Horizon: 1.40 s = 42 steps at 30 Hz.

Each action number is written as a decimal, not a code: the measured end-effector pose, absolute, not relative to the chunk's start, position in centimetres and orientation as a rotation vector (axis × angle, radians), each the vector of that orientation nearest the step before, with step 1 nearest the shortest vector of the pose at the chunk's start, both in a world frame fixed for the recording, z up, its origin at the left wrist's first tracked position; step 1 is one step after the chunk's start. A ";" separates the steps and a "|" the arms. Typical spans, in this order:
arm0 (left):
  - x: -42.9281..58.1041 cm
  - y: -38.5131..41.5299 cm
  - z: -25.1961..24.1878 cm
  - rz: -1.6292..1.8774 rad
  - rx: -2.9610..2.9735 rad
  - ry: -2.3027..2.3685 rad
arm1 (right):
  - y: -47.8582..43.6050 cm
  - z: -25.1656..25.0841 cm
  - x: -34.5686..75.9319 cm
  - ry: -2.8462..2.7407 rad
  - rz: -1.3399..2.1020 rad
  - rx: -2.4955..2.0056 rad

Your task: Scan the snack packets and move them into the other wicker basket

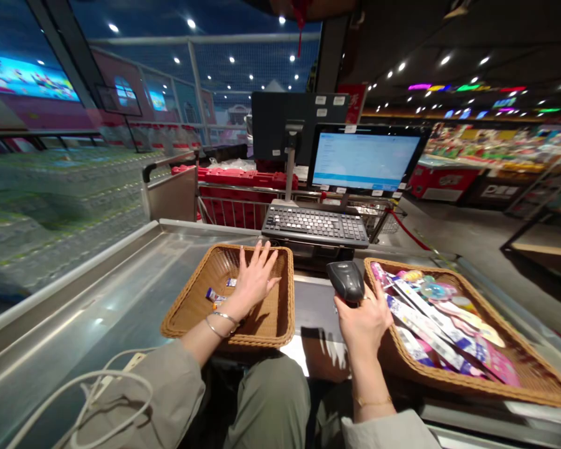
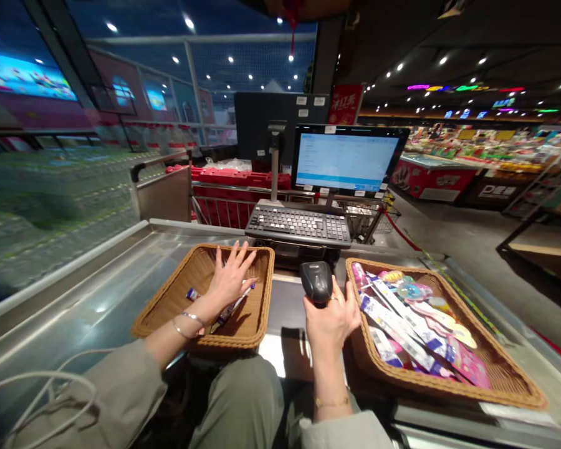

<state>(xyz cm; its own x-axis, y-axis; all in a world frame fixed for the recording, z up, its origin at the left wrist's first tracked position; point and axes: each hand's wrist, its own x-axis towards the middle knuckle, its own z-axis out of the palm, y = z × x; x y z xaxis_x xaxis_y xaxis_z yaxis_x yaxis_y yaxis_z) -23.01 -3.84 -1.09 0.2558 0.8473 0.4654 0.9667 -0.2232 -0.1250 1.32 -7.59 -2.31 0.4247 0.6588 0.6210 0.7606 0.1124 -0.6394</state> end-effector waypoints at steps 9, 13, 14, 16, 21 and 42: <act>-30.1 -3.7 -2.7 -0.180 -2.146 -1.724 | -7.0 -3.5 -1.0 -1.370 -0.052 -1.556; -32.2 -3.4 -3.4 -0.014 -2.165 -1.723 | -6.8 -3.7 -1.7 -1.380 -0.049 -1.544; -32.7 -3.3 -3.6 0.033 -2.178 -1.714 | -6.8 -3.7 -1.8 -1.380 -0.048 -1.541; -33.5 -3.1 -4.0 0.104 -2.216 -1.688 | -6.7 -3.8 -2.0 -1.384 -0.042 -1.533; -35.2 -2.4 -5.2 0.233 -2.302 -1.660 | -6.6 -4.0 -2.3 -1.400 -0.019 -1.530; -31.4 -0.4 -8.2 0.303 -2.501 -1.790 | -6.5 -4.3 -1.7 -1.444 -0.057 -1.475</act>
